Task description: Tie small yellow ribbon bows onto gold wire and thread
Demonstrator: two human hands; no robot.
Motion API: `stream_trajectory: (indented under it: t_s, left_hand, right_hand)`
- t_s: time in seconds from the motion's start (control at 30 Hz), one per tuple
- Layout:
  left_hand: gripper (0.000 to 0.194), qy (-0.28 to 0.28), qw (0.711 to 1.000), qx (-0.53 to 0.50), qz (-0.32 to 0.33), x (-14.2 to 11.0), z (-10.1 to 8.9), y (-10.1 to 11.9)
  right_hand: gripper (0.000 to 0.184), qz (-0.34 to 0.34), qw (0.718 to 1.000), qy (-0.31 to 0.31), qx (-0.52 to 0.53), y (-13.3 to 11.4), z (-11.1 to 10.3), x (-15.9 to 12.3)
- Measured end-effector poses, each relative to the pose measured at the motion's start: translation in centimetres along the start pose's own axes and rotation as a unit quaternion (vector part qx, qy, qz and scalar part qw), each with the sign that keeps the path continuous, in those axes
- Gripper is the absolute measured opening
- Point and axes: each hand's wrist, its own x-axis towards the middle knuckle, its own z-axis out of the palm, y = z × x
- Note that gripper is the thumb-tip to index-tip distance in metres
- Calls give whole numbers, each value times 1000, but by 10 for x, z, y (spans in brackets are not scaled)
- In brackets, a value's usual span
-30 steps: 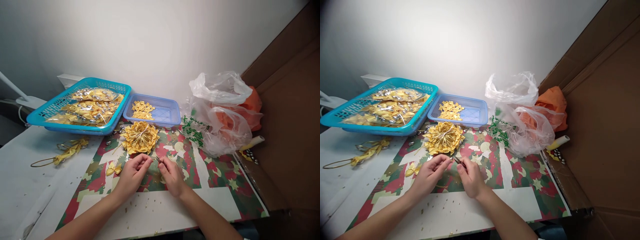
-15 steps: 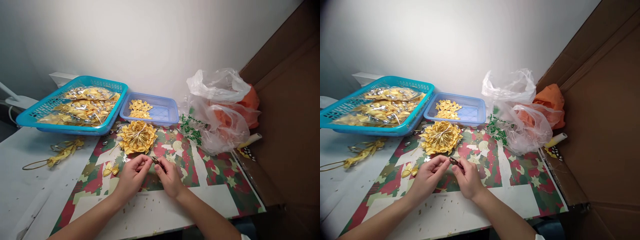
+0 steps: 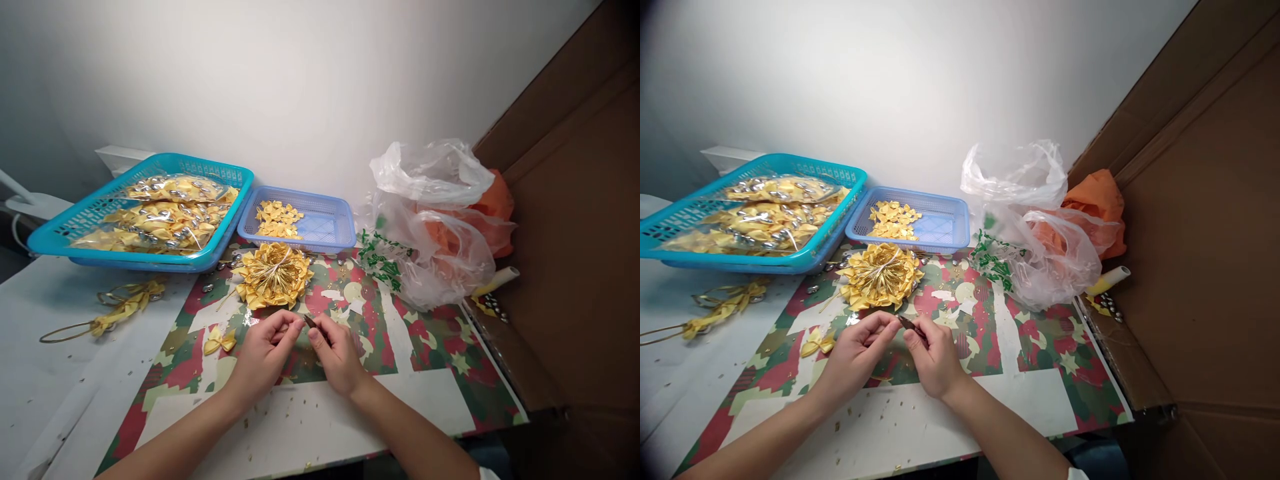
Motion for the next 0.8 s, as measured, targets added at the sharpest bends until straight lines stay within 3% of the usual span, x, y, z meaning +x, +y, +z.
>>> stream_trajectory:
  t_s: [0.17,0.37,0.5,0.67,0.8]
  left_hand:
    - [30,3,999,-52,-14,0,0,0]
    - [40,9,978,-203,-39,6,1,8]
    - [42,33,955,-294,-35,9,-2,13]
    - [41,40,942,-332,-40,10,-5,13]
    - [39,31,947,-317,-49,9,-3,11]
  right_hand:
    - [36,6,1000,22,2,4,-1,0]
    - [38,63,988,45,132,7,-3,0]
    - [44,80,985,-12,152,4,-5,0]
    - [48,44,989,-52,129,3,-3,-2]
    - [35,22,991,-54,120,5,4,-3]
